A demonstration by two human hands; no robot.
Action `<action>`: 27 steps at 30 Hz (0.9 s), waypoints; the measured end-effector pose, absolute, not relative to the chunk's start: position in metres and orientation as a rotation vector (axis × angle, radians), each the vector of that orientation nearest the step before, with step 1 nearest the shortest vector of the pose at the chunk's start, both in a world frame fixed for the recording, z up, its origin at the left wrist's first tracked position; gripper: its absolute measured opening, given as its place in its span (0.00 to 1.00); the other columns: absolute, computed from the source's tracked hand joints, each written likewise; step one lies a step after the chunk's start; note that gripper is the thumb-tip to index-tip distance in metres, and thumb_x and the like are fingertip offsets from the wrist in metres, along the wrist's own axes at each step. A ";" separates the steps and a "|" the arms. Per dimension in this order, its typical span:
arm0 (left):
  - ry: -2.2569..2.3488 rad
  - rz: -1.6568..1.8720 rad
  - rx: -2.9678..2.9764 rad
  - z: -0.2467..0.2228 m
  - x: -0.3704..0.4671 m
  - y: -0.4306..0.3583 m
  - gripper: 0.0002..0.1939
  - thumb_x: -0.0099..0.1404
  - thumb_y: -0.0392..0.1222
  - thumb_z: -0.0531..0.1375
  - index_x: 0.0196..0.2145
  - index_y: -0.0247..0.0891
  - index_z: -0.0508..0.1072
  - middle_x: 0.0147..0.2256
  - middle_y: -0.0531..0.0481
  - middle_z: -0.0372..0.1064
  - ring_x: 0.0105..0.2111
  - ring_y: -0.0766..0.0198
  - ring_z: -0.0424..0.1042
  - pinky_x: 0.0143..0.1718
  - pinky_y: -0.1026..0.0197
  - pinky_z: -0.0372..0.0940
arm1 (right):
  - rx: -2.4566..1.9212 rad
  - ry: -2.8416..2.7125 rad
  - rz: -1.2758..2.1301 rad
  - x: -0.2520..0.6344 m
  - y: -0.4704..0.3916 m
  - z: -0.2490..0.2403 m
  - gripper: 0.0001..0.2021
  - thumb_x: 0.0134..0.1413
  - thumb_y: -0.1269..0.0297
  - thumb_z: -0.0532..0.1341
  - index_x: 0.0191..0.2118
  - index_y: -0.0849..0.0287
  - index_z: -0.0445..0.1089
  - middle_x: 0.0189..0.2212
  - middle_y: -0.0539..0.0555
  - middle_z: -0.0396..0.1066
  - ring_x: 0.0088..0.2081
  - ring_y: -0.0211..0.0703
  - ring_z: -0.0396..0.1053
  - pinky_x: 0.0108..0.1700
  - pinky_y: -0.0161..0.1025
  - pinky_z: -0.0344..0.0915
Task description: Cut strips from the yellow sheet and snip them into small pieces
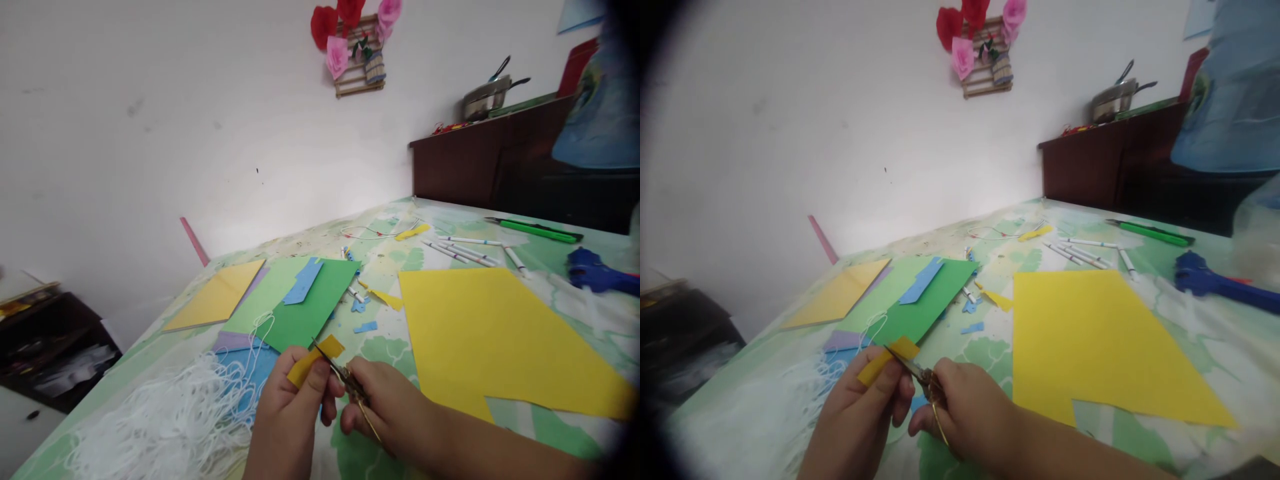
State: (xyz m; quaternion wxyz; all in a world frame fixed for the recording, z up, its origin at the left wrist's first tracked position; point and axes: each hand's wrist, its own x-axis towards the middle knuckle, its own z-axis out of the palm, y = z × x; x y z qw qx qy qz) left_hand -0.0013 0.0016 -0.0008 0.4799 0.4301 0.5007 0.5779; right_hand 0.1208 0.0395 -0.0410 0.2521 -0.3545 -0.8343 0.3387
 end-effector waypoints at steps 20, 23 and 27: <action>1.318 1.496 1.044 0.006 0.004 -0.001 0.08 0.53 0.41 0.54 0.20 0.37 0.61 0.14 0.58 0.61 0.15 0.73 0.59 0.18 0.69 0.55 | -0.878 -2.254 0.879 0.121 0.038 -0.051 0.18 0.48 0.47 0.48 0.30 0.59 0.56 0.24 0.51 0.62 0.24 0.38 0.57 0.25 0.33 0.54; 1.325 1.539 1.059 0.004 0.009 -0.002 0.08 0.55 0.40 0.53 0.21 0.37 0.59 0.14 0.59 0.60 0.14 0.73 0.58 0.18 0.69 0.55 | -0.801 -2.254 0.902 0.120 0.038 -0.051 0.21 0.49 0.43 0.44 0.30 0.59 0.56 0.26 0.52 0.64 0.25 0.38 0.58 0.26 0.34 0.55; 1.300 1.537 1.065 0.002 0.010 -0.003 0.08 0.55 0.41 0.53 0.22 0.38 0.58 0.14 0.59 0.61 0.14 0.73 0.59 0.18 0.69 0.55 | -0.764 -2.230 0.935 0.120 0.038 -0.048 0.24 0.48 0.41 0.42 0.29 0.59 0.55 0.25 0.53 0.64 0.25 0.38 0.59 0.26 0.34 0.56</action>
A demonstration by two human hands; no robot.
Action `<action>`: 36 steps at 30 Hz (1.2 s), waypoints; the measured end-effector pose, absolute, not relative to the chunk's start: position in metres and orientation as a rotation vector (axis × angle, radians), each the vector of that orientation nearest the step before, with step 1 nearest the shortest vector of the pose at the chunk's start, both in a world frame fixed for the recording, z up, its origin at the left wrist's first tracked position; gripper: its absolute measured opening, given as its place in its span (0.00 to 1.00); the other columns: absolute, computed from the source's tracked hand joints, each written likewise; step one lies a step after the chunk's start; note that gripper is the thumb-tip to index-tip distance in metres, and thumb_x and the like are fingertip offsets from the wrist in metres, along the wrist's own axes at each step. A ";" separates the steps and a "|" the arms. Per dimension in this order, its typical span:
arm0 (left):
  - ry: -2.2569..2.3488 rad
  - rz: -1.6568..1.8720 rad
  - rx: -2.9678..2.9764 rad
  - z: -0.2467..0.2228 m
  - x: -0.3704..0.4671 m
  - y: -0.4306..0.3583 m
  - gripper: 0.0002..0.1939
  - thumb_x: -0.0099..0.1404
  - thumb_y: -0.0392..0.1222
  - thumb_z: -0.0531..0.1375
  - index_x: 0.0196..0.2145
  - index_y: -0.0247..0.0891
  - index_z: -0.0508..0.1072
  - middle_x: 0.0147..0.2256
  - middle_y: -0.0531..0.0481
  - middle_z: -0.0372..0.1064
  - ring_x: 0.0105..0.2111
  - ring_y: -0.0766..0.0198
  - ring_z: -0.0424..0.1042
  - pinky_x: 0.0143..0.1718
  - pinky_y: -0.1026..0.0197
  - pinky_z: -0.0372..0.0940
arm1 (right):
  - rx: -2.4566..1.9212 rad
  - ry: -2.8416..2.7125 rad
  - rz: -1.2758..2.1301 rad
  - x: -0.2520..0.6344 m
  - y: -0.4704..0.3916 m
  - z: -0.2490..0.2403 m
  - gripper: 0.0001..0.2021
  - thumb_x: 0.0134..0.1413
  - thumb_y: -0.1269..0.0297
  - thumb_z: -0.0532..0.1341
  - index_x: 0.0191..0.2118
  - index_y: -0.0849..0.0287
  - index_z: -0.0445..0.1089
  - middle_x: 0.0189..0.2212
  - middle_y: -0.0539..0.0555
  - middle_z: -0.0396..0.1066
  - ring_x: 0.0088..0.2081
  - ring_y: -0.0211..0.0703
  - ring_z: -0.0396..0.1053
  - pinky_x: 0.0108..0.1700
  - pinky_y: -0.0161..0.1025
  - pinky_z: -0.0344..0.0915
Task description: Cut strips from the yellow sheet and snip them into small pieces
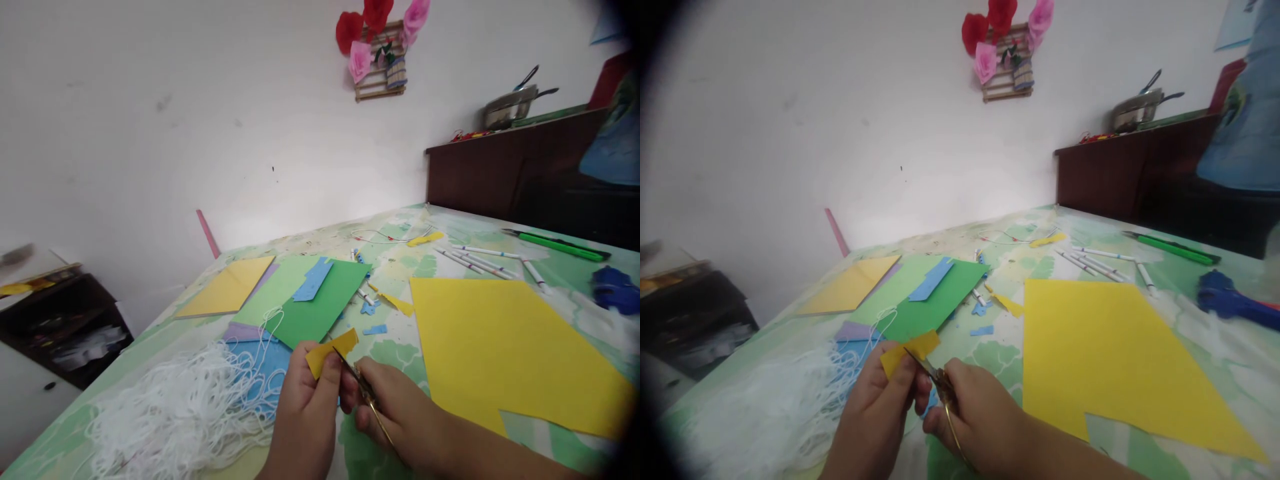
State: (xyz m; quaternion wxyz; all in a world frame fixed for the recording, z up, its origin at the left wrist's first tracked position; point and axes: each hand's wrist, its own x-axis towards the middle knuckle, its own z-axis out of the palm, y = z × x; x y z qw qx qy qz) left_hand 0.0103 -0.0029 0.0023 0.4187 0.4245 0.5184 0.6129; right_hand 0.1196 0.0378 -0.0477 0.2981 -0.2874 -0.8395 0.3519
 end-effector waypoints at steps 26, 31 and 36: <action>1.115 1.477 0.952 0.001 0.010 -0.005 0.10 0.53 0.43 0.55 0.21 0.39 0.56 0.13 0.59 0.60 0.13 0.72 0.58 0.17 0.67 0.55 | -0.627 -2.168 1.096 0.122 0.035 -0.040 0.03 0.49 0.67 0.52 0.29 0.59 0.56 0.27 0.49 0.66 0.28 0.35 0.63 0.30 0.31 0.59; 1.118 1.505 0.932 0.000 0.008 -0.005 0.10 0.52 0.44 0.56 0.21 0.39 0.57 0.14 0.58 0.61 0.14 0.72 0.58 0.16 0.67 0.55 | -0.632 -2.158 1.045 0.121 0.035 -0.041 0.06 0.50 0.61 0.53 0.29 0.58 0.59 0.26 0.49 0.66 0.27 0.35 0.62 0.29 0.30 0.57; 1.121 1.510 0.984 -0.002 0.004 -0.003 0.10 0.53 0.44 0.55 0.21 0.38 0.58 0.15 0.58 0.61 0.15 0.72 0.58 0.17 0.67 0.55 | -0.649 -2.177 1.030 0.122 0.035 -0.045 0.15 0.51 0.50 0.49 0.31 0.58 0.59 0.27 0.50 0.66 0.28 0.38 0.62 0.29 0.32 0.57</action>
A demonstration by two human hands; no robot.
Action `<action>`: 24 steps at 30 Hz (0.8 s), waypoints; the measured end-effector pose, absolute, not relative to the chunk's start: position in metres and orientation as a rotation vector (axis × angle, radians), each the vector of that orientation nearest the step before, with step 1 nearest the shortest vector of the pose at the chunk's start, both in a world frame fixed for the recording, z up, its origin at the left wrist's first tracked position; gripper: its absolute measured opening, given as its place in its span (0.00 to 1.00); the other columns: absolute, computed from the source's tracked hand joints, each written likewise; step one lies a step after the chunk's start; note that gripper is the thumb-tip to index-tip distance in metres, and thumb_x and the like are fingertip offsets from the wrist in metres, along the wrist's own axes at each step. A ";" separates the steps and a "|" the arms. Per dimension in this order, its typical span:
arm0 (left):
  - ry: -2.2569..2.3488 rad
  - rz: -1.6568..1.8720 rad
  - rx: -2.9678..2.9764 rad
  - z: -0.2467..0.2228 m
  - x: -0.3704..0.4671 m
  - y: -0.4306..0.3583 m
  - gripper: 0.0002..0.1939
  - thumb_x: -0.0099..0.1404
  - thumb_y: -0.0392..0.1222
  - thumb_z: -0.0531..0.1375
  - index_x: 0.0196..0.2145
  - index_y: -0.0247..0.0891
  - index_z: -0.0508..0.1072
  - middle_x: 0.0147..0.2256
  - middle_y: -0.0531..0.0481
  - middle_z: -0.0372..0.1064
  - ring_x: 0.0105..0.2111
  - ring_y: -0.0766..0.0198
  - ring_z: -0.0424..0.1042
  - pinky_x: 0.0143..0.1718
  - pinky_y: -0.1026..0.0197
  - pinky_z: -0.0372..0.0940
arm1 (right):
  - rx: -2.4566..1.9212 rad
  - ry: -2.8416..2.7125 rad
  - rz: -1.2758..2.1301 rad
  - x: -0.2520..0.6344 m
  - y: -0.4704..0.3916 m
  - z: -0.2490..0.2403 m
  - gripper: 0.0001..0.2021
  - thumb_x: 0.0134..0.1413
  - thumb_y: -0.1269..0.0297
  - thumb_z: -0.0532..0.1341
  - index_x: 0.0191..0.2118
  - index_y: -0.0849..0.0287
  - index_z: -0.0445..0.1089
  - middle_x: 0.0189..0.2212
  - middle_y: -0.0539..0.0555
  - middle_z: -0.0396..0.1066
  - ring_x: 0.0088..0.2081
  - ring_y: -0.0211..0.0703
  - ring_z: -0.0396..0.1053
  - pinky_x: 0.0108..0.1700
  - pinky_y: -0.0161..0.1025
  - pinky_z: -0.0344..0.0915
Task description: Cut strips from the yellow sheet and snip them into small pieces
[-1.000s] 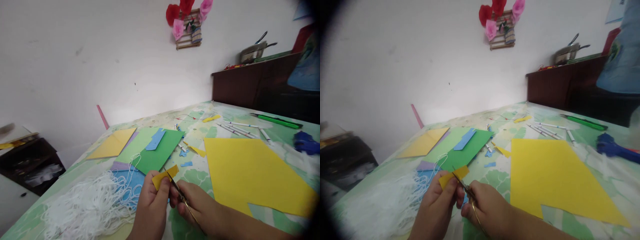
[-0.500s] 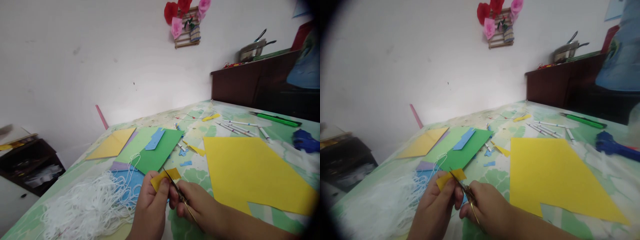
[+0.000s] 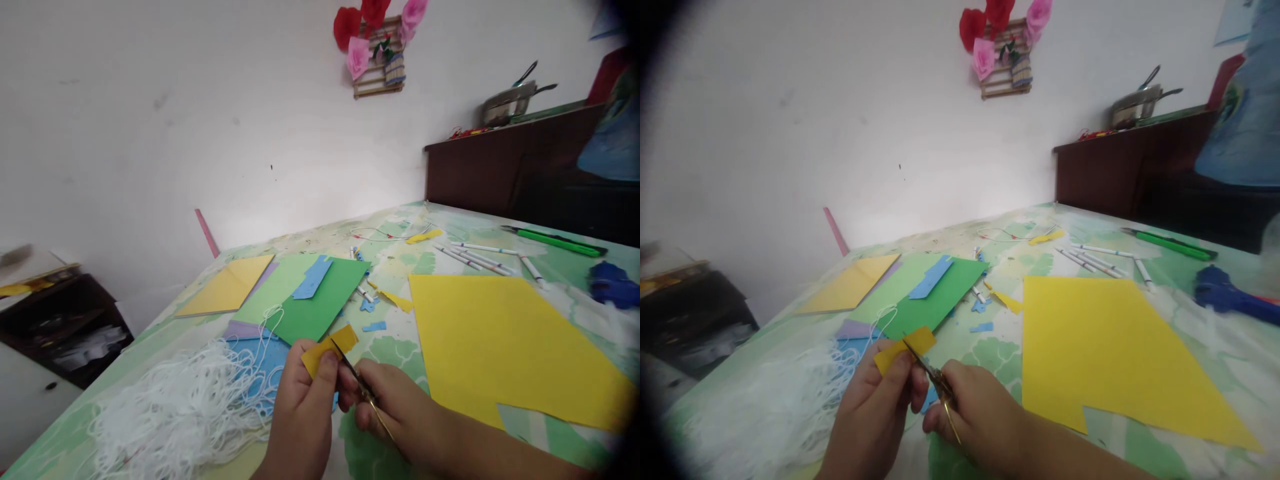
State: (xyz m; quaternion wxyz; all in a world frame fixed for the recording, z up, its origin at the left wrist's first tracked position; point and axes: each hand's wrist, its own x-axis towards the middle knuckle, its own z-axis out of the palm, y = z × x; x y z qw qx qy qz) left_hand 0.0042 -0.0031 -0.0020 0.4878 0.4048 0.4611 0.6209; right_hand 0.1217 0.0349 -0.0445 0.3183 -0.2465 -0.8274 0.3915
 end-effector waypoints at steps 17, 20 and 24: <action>1.372 1.629 1.179 0.002 0.011 -0.006 0.11 0.58 0.47 0.50 0.24 0.38 0.59 0.15 0.59 0.59 0.13 0.74 0.55 0.15 0.70 0.53 | -0.824 -2.277 0.896 0.122 0.033 -0.045 0.17 0.49 0.50 0.49 0.32 0.60 0.59 0.26 0.53 0.64 0.26 0.39 0.59 0.27 0.34 0.55; 1.391 1.622 1.201 0.002 0.011 -0.006 0.10 0.58 0.46 0.50 0.24 0.38 0.58 0.14 0.60 0.58 0.13 0.74 0.54 0.15 0.70 0.52 | -0.818 -2.284 0.891 0.122 0.034 -0.045 0.13 0.50 0.53 0.50 0.31 0.60 0.58 0.27 0.53 0.64 0.26 0.39 0.60 0.27 0.33 0.55; 1.394 1.634 1.219 0.001 0.011 -0.006 0.10 0.59 0.45 0.50 0.24 0.38 0.57 0.14 0.61 0.55 0.13 0.74 0.53 0.16 0.71 0.52 | -0.806 -2.288 0.906 0.122 0.033 -0.044 0.12 0.49 0.55 0.50 0.31 0.60 0.58 0.26 0.52 0.64 0.26 0.39 0.60 0.27 0.33 0.56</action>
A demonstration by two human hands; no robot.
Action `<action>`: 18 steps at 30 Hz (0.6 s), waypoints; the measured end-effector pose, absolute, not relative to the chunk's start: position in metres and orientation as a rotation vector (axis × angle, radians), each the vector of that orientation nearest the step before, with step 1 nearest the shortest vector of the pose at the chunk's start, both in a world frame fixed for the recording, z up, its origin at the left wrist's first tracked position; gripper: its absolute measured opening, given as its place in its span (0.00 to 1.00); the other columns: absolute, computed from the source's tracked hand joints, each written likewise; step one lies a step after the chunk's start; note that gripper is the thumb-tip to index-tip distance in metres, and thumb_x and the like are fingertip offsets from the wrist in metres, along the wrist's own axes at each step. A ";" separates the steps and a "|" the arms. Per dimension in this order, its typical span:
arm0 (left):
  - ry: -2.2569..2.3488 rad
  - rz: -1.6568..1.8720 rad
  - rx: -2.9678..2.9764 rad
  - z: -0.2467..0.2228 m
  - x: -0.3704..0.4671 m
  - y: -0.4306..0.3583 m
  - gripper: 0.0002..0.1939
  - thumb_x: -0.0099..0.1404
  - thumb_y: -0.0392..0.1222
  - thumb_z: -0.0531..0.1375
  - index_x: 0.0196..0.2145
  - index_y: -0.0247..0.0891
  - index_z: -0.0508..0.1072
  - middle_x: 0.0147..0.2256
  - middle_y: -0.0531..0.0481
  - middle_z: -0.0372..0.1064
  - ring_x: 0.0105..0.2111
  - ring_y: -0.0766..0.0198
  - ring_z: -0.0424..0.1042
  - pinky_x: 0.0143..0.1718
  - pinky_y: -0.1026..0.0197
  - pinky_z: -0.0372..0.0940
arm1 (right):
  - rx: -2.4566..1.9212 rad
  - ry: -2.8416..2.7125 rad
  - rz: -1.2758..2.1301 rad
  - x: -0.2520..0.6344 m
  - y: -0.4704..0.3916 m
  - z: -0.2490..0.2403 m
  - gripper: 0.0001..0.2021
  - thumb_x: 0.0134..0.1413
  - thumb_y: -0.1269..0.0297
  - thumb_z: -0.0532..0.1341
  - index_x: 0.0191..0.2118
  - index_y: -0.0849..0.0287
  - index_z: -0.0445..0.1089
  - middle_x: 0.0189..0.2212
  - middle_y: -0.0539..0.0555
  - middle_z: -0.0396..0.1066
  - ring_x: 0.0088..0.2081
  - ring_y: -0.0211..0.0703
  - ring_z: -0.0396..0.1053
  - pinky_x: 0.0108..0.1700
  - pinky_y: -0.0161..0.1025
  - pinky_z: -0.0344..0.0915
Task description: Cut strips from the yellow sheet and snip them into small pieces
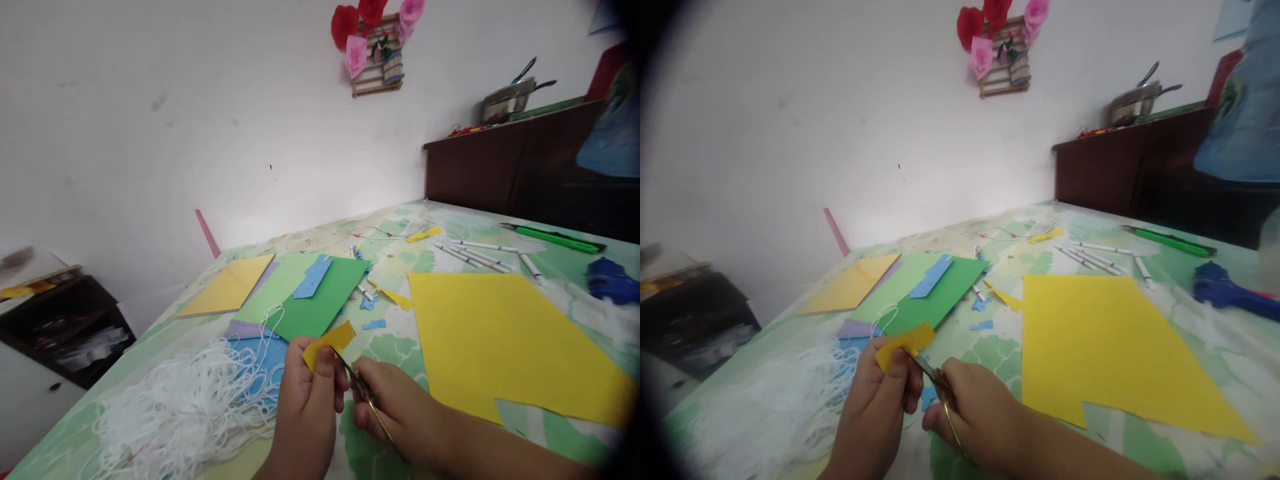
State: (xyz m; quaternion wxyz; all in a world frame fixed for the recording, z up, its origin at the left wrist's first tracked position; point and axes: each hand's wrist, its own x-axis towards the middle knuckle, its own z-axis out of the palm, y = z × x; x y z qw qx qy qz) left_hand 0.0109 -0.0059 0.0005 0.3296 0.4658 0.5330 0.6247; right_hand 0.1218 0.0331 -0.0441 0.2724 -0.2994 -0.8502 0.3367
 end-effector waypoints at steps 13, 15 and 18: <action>1.363 1.619 1.242 -0.001 0.011 -0.006 0.11 0.59 0.45 0.49 0.23 0.38 0.56 0.14 0.61 0.55 0.13 0.75 0.53 0.16 0.72 0.52 | -0.795 -2.274 0.977 0.121 0.031 -0.037 0.11 0.48 0.57 0.50 0.29 0.61 0.58 0.26 0.54 0.64 0.26 0.40 0.60 0.27 0.34 0.57; 1.361 1.618 1.251 -0.001 0.011 -0.006 0.11 0.59 0.45 0.49 0.23 0.38 0.56 0.13 0.61 0.55 0.13 0.75 0.53 0.16 0.72 0.53 | -0.783 -2.267 0.997 0.121 0.031 -0.037 0.10 0.48 0.59 0.50 0.29 0.61 0.58 0.26 0.53 0.65 0.26 0.40 0.60 0.28 0.34 0.57; 1.351 1.619 1.244 -0.002 0.011 -0.006 0.11 0.59 0.46 0.49 0.23 0.38 0.56 0.13 0.61 0.55 0.13 0.75 0.53 0.16 0.72 0.52 | -0.765 -2.258 1.017 0.122 0.031 -0.039 0.08 0.48 0.60 0.50 0.29 0.60 0.58 0.25 0.53 0.65 0.26 0.39 0.61 0.28 0.33 0.57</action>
